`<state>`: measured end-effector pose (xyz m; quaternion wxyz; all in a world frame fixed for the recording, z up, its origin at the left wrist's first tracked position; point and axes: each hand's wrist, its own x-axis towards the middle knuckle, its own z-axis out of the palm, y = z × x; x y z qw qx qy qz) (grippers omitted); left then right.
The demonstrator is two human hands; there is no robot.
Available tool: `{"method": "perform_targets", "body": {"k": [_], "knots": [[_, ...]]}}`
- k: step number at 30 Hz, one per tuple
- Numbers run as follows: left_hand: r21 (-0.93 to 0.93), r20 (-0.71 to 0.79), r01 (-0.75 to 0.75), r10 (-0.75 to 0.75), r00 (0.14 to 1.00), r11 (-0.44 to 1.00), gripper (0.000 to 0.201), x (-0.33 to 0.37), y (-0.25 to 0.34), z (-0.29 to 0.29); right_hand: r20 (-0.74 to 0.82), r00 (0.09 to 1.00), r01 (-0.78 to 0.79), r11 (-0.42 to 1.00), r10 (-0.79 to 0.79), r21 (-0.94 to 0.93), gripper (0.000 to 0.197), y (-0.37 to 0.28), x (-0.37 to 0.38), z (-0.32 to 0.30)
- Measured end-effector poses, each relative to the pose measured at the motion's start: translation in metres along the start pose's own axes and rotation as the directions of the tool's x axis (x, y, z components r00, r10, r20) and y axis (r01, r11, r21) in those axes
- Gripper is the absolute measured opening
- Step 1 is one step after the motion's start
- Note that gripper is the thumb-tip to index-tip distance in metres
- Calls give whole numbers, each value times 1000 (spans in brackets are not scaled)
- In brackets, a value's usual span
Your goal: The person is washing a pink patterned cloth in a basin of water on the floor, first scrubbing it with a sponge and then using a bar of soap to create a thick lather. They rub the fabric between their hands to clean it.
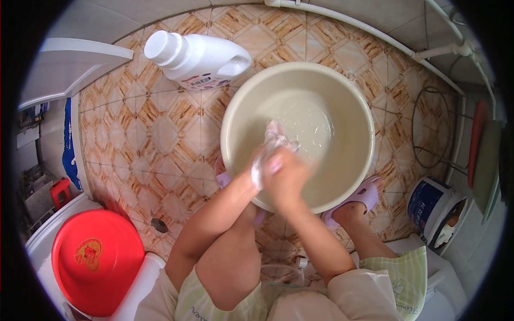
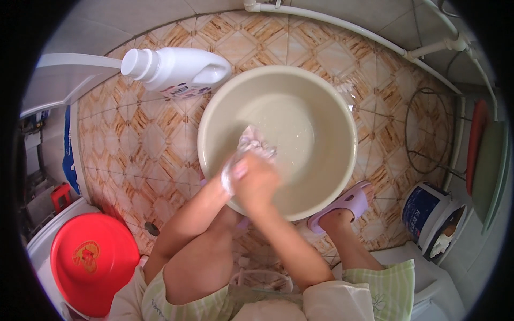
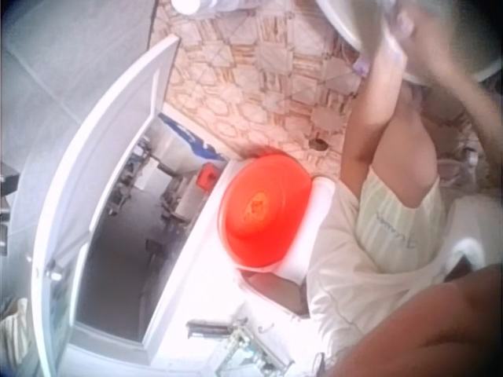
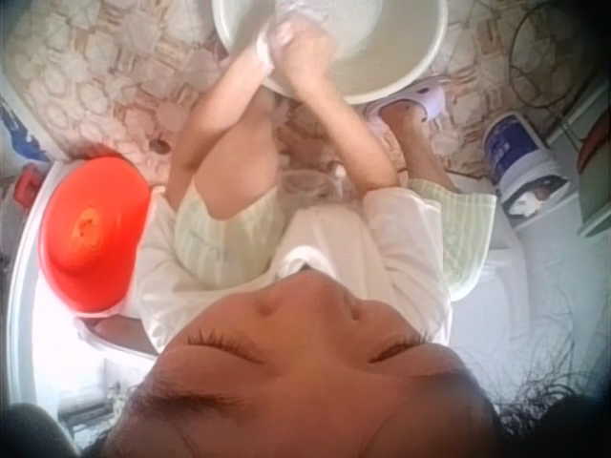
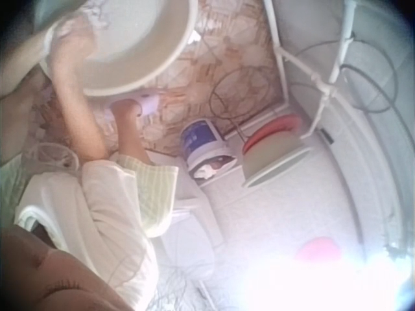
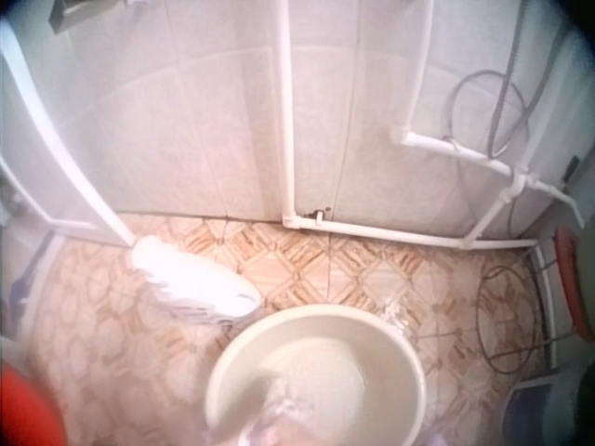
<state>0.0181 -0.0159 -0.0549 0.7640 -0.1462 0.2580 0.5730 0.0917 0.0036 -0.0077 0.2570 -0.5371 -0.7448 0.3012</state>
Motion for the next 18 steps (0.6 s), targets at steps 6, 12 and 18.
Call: {"method": "perform_targets", "body": {"k": [6,12,18], "knots": [[-11,-195,61,-62,979,998,22,-5,0,9,52,975,-212,974,216,-75,9,39,37,-1],[93,-128,-183,194,972,979,30,-20,31,23,167,889,-449,747,425,491,7,51,39,-36],[435,-86,-257,324,942,863,22,-35,40,56,346,839,-506,366,420,782,14,40,43,-68]]}}
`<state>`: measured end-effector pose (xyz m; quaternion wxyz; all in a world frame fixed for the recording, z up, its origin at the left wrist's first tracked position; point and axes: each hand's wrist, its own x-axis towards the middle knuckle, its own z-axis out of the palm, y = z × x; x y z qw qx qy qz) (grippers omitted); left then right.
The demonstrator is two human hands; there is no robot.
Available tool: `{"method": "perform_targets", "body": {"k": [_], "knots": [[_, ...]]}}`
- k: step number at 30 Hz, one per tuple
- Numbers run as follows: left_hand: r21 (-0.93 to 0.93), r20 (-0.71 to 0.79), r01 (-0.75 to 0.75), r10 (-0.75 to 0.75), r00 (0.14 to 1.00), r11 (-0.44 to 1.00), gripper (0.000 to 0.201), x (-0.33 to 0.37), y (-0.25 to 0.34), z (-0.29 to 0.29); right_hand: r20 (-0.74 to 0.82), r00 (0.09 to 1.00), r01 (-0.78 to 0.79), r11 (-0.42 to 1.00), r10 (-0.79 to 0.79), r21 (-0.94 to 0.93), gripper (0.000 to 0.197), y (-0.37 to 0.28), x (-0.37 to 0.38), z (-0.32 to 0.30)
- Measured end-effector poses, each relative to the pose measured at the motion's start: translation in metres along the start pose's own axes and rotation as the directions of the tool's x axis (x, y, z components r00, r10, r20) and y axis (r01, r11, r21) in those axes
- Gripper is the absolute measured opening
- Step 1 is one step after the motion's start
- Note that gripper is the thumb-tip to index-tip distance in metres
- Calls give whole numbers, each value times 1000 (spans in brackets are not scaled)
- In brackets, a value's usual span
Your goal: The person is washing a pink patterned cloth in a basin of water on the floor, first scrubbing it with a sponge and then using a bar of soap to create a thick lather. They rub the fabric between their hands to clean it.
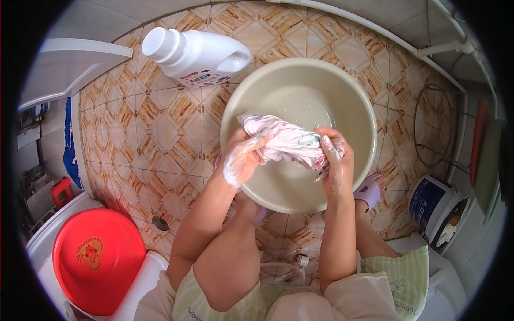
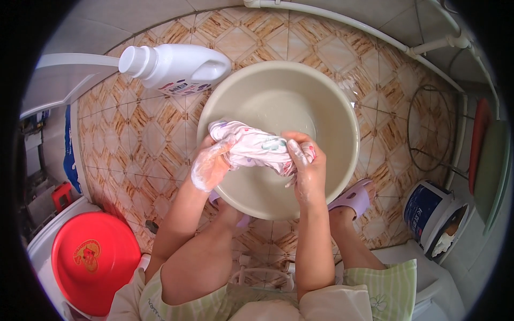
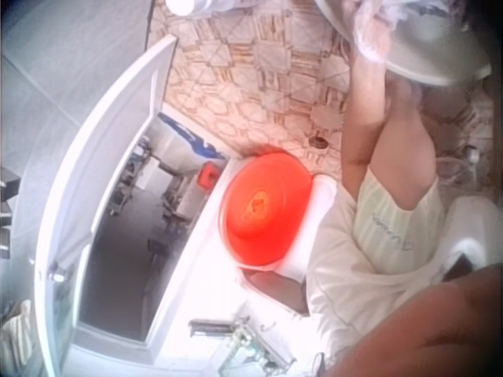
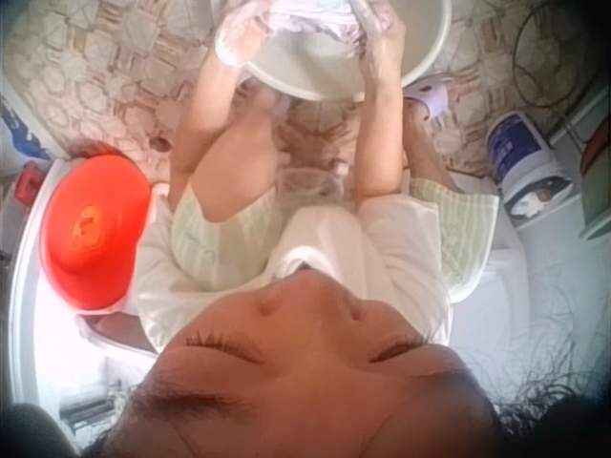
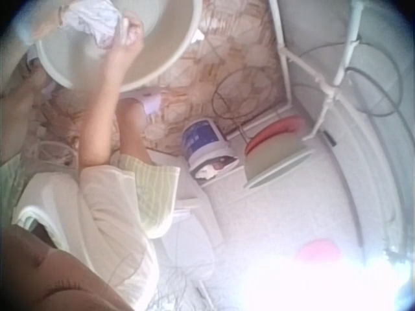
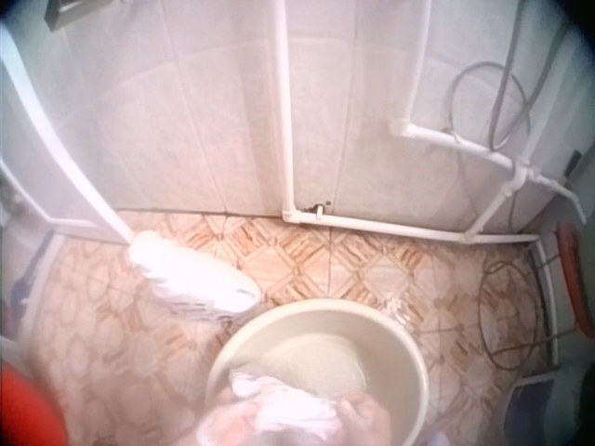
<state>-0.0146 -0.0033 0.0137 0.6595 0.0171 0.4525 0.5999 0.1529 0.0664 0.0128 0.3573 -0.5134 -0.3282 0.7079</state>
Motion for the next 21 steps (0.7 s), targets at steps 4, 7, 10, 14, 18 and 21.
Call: {"method": "perform_targets", "body": {"k": [4,7,10,14,18,21], "knots": [[103,-93,-44,54,994,994,21,4,-12,1,119,978,-145,967,172,-208,15,-3,-14,19],[-105,0,-3,3,1000,994,23,22,-48,-21,373,731,665,478,-571,-574,11,24,-42,63],[-229,70,198,-187,980,953,29,12,-60,-4,344,741,622,397,-577,-675,18,45,-21,55],[-167,78,266,-256,963,949,44,4,-64,-8,50,909,257,462,-414,-849,28,43,-2,53],[-442,662,271,107,742,855,52,32,-87,-51,379,697,662,344,-609,-666,36,56,-35,76],[-155,101,222,-208,973,963,62,8,-58,-1,287,819,476,309,-496,-823,31,51,-2,50]]}}
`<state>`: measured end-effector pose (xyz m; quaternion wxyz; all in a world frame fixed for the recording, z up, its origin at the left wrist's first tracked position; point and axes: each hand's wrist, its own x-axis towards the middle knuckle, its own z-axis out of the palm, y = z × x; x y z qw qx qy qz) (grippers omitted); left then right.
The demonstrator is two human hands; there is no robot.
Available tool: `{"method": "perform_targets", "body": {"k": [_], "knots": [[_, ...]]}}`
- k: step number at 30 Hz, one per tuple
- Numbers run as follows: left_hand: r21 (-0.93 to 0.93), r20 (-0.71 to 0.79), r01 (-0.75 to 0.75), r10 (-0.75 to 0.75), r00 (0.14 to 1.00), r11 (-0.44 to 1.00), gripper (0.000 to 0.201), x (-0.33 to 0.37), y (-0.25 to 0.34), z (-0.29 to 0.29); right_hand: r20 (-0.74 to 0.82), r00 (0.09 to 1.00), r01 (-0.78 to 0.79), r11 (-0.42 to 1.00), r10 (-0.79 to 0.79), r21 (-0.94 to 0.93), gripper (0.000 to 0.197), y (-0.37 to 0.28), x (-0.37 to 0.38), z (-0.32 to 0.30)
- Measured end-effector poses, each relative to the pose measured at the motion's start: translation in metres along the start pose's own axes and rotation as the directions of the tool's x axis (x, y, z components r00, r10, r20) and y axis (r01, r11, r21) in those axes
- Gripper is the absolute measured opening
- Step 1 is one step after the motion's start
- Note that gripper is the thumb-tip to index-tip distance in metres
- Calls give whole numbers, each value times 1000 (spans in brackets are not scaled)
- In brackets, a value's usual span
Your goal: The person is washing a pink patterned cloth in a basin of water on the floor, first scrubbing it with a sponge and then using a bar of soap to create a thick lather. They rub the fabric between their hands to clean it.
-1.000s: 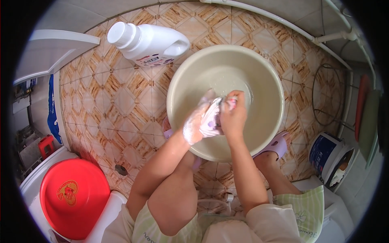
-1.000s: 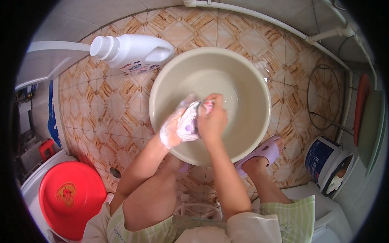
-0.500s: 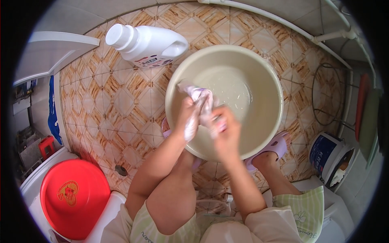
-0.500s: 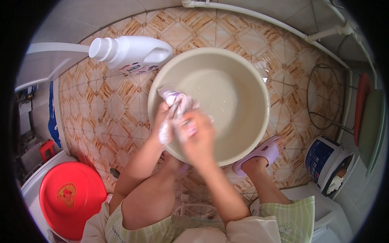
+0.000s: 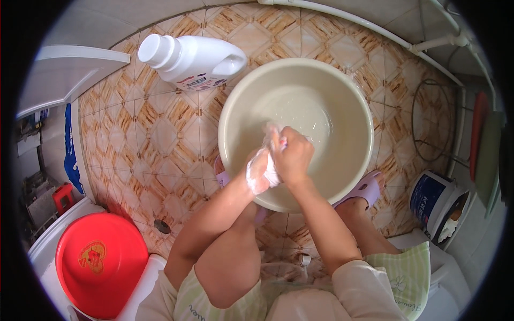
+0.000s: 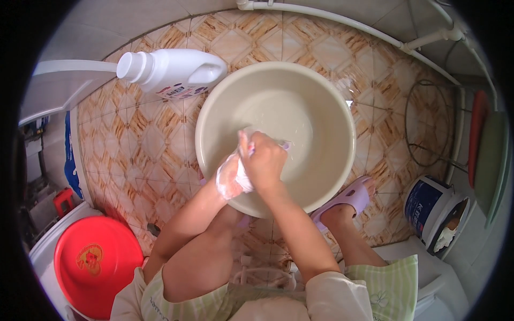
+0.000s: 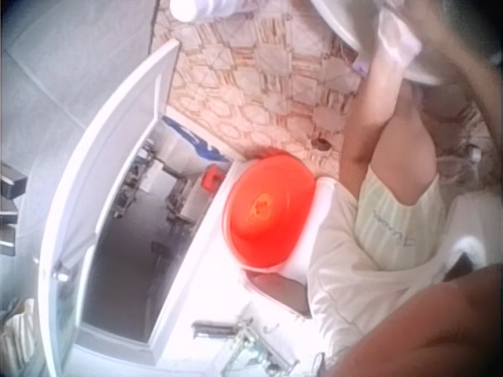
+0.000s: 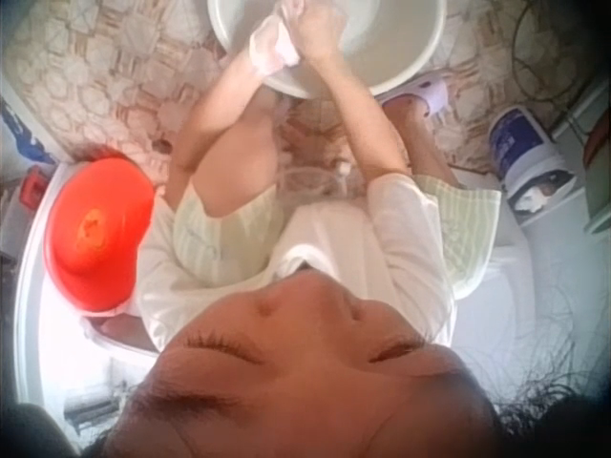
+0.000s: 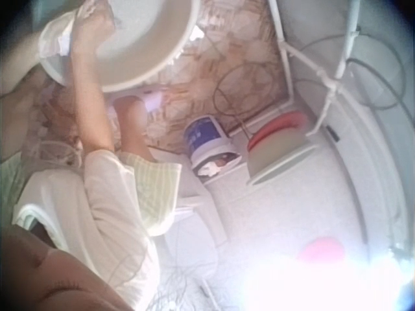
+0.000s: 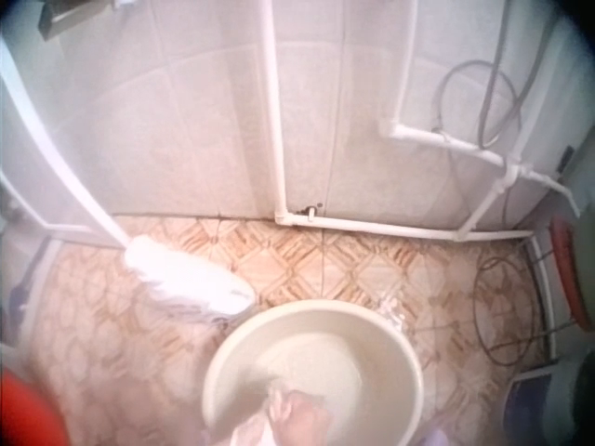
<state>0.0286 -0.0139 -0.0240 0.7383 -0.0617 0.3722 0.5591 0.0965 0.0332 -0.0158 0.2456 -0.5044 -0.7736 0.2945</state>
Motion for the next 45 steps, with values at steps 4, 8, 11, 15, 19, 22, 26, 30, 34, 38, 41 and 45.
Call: {"method": "perform_targets", "body": {"k": [4,8,11,15,19,22,26,30,34,38,41,45], "knots": [[-49,-107,60,-65,992,997,51,-3,3,0,-65,969,243,968,-238,66,34,-26,-33,9],[-93,-114,103,-113,987,990,37,-4,-5,-17,-20,999,-28,999,28,19,34,-12,-5,0],[-161,-183,172,-201,962,972,30,-7,4,7,-49,985,-171,961,165,-217,29,-5,-9,2],[-326,216,302,-240,946,896,34,7,-3,-27,-78,975,212,977,-210,20,27,-30,-30,4],[17,-59,55,-54,997,998,36,14,-25,-29,5,977,-211,967,214,-144,24,7,3,0],[-283,235,255,-191,953,925,36,16,0,-35,-33,974,224,974,-223,31,26,-26,-35,0],[-165,-7,91,-93,996,982,26,7,-10,-26,-16,997,-78,994,77,-77,29,0,-3,5],[-404,186,35,44,982,914,31,8,-28,-53,-36,999,17,992,-22,-125,25,-15,-23,3],[-251,202,76,-25,979,965,29,15,-20,-48,6,992,125,990,-125,-69,26,-12,-20,1],[-125,63,31,-23,998,992,36,-3,0,-11,19,989,-141,984,144,-113,27,-17,-4,-8],[-91,10,12,-11,1000,996,41,-5,6,-5,14,956,288,949,-292,130,27,-36,-28,-6],[-161,-100,47,-64,993,986,45,8,-3,-7,-17,975,-223,974,222,-44,29,10,15,-5]]}}
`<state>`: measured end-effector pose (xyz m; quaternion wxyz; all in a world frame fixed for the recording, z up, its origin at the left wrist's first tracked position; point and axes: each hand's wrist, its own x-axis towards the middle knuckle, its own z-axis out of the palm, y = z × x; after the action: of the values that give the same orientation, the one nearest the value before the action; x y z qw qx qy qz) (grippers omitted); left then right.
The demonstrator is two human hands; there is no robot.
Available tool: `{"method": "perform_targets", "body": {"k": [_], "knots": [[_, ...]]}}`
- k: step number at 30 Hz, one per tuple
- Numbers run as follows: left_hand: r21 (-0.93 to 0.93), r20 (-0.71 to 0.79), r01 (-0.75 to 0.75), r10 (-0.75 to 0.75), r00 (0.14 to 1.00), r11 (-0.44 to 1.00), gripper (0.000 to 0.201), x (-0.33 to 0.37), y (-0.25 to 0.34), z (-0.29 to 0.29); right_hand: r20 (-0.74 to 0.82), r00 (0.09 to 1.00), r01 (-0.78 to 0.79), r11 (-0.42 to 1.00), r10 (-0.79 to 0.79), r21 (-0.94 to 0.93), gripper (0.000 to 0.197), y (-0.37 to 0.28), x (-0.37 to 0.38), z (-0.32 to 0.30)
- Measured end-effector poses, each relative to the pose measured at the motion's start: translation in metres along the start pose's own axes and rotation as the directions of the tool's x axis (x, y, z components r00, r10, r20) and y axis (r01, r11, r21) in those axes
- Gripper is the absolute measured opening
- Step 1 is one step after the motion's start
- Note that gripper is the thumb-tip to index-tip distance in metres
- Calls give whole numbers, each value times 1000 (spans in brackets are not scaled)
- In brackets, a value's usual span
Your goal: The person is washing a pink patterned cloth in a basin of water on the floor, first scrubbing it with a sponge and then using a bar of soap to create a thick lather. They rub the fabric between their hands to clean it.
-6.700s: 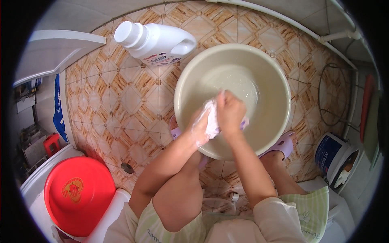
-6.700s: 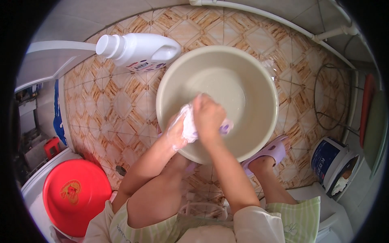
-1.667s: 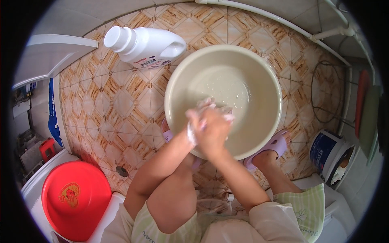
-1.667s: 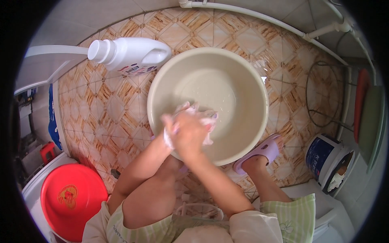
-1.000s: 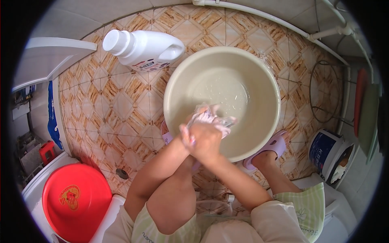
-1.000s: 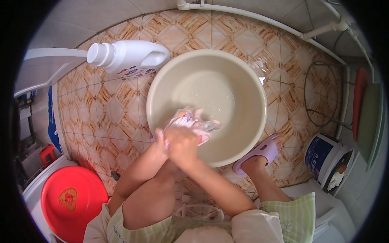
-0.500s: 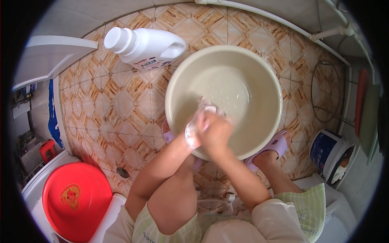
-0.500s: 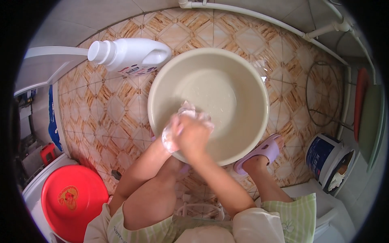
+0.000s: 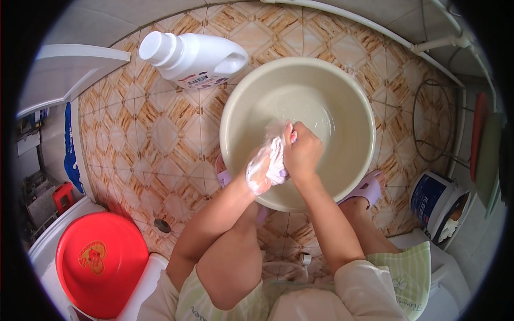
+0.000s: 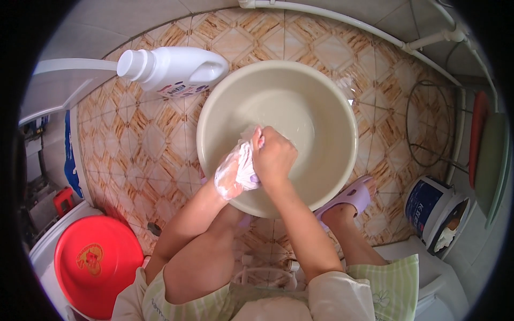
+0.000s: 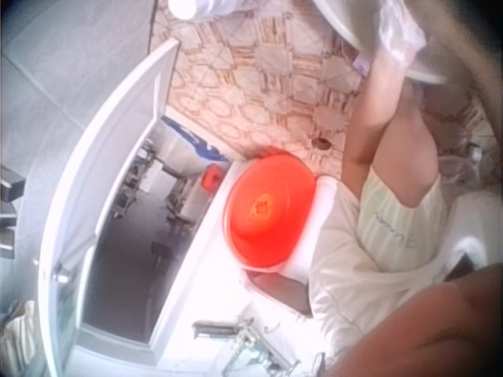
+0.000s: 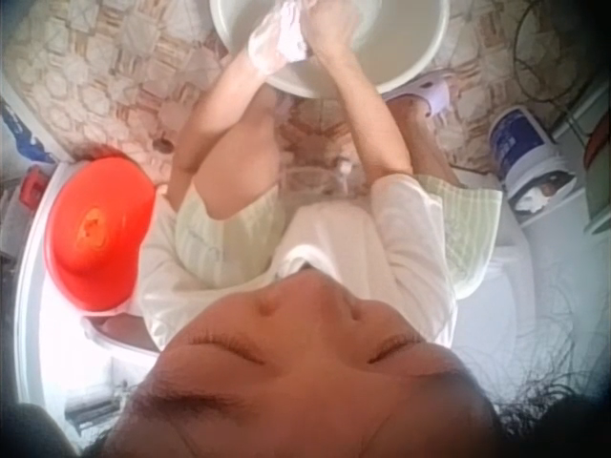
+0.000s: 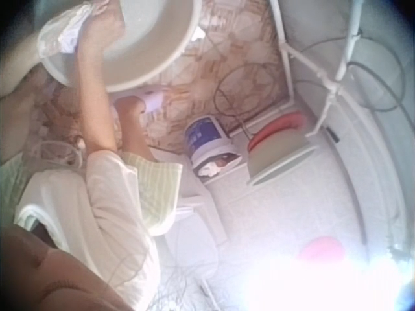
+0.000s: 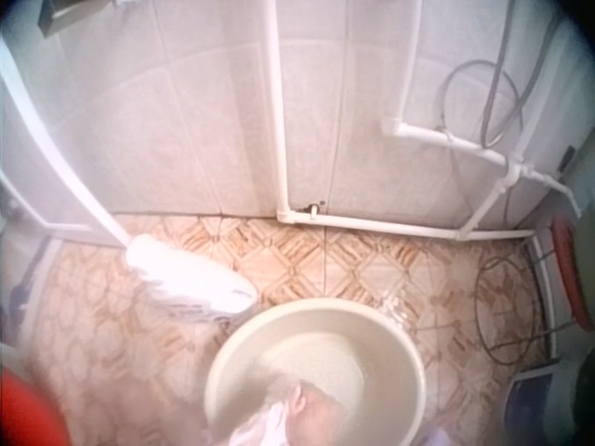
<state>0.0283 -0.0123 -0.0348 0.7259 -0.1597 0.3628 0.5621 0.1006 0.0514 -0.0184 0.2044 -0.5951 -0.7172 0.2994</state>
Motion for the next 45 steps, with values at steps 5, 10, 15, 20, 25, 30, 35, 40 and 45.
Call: {"method": "perform_targets", "body": {"k": [5,10,15,20,25,30,35,40,45], "knots": [[-383,453,201,-6,891,902,32,14,3,-22,-104,893,449,842,-439,300,27,-40,-41,-10],[-59,154,4,5,988,998,26,13,-9,-30,5,990,138,986,-138,-97,26,-13,-21,-2],[-22,486,-32,39,873,999,34,25,-2,-42,-24,931,364,928,-364,75,17,-12,-32,1],[-80,383,-54,81,920,995,30,-7,0,5,-35,967,253,967,-254,-33,23,-12,-35,-2],[-90,19,49,-47,999,995,23,12,-2,-4,7,978,207,977,-207,42,22,-6,-11,-8],[-291,394,80,43,918,953,27,6,3,-18,-40,919,395,916,-393,66,25,-36,-44,-6],[-153,252,61,-21,968,986,43,-5,9,7,13,997,82,975,-81,-206,28,17,16,-6],[107,125,-124,111,986,986,41,-24,42,16,483,825,-552,596,293,583,26,27,23,-46],[9,158,-42,40,987,999,30,-33,57,16,585,802,-567,467,124,678,21,20,17,-71]]}}
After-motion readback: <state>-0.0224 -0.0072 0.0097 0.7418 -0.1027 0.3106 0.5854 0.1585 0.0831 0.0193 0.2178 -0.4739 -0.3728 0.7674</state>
